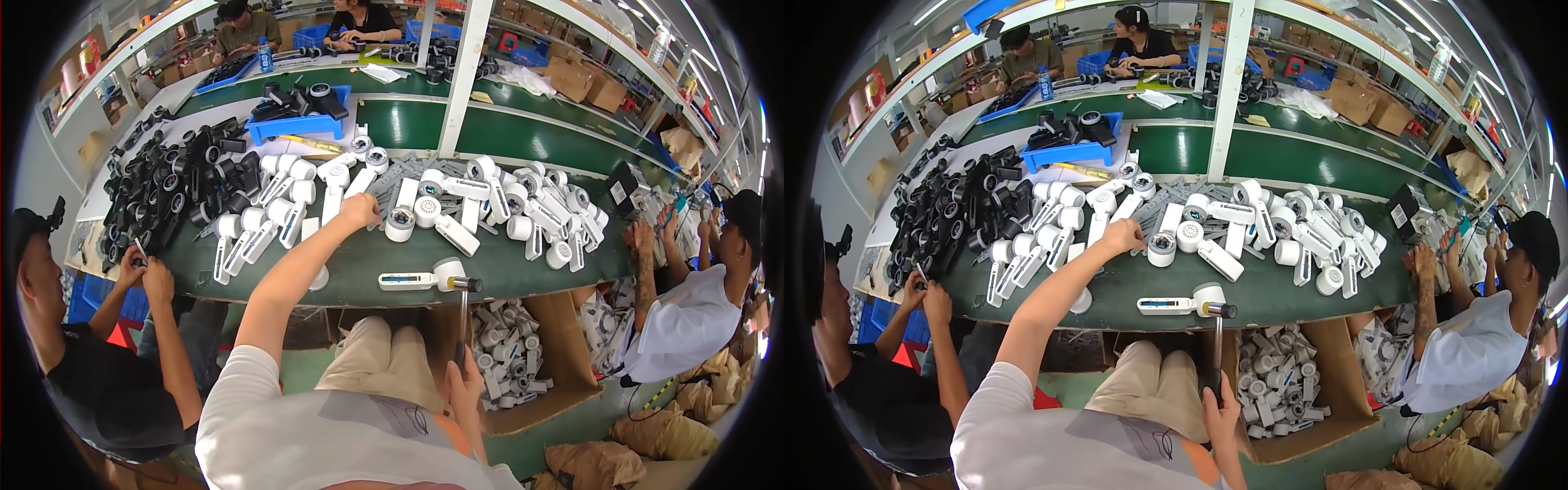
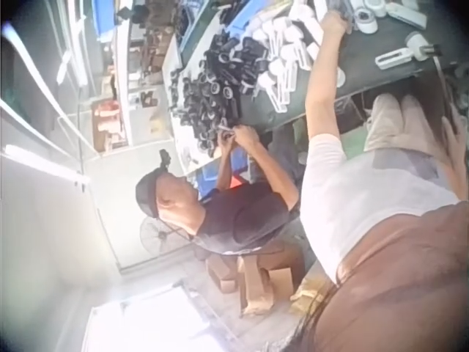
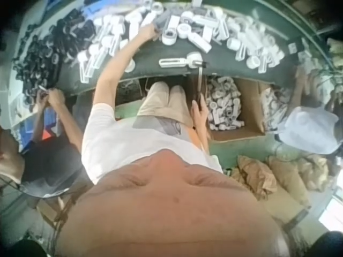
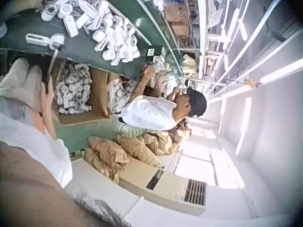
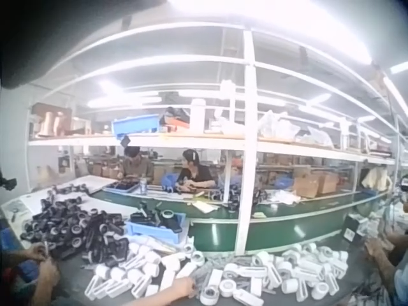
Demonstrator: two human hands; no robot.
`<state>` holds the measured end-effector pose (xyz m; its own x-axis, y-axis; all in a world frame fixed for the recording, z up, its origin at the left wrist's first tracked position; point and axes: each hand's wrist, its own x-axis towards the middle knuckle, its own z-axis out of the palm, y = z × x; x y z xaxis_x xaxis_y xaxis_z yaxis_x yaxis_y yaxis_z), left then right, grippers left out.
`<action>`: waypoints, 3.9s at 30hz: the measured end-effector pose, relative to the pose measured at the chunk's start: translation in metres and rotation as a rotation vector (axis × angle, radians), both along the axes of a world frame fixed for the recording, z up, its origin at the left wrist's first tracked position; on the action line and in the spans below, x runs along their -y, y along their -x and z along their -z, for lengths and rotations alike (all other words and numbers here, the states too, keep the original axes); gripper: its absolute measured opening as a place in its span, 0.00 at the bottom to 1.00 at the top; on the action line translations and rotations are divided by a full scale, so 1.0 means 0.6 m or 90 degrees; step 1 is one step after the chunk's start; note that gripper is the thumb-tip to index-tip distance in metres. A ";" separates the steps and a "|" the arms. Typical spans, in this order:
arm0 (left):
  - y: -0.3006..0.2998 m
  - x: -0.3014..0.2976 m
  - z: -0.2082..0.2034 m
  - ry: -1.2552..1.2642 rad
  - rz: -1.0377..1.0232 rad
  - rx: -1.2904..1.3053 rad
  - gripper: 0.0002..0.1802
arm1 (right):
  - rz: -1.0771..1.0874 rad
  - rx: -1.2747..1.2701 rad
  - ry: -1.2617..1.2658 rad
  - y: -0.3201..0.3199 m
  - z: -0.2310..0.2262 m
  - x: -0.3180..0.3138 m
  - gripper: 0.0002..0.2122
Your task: The person assembles plastic components by hammering pins into a plastic housing with a hammer.
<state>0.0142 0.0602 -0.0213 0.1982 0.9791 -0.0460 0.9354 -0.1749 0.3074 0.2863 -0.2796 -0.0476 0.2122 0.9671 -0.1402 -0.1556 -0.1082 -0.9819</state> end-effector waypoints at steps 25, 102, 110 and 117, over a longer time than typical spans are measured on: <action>-0.053 0.246 -0.011 -0.134 -0.060 0.509 0.22 | -0.018 0.034 -0.043 -0.008 0.026 0.035 0.22; -0.150 0.288 0.015 -0.453 -0.016 0.257 0.09 | -0.081 0.325 -0.120 -0.023 -0.017 -0.015 0.21; -0.139 0.270 0.030 -0.257 -0.052 0.501 0.09 | -0.133 0.522 -0.146 -0.034 -0.072 -0.083 0.21; -0.136 0.262 0.032 -0.281 -0.035 0.537 0.06 | -0.176 0.670 -0.152 -0.036 -0.092 -0.098 0.22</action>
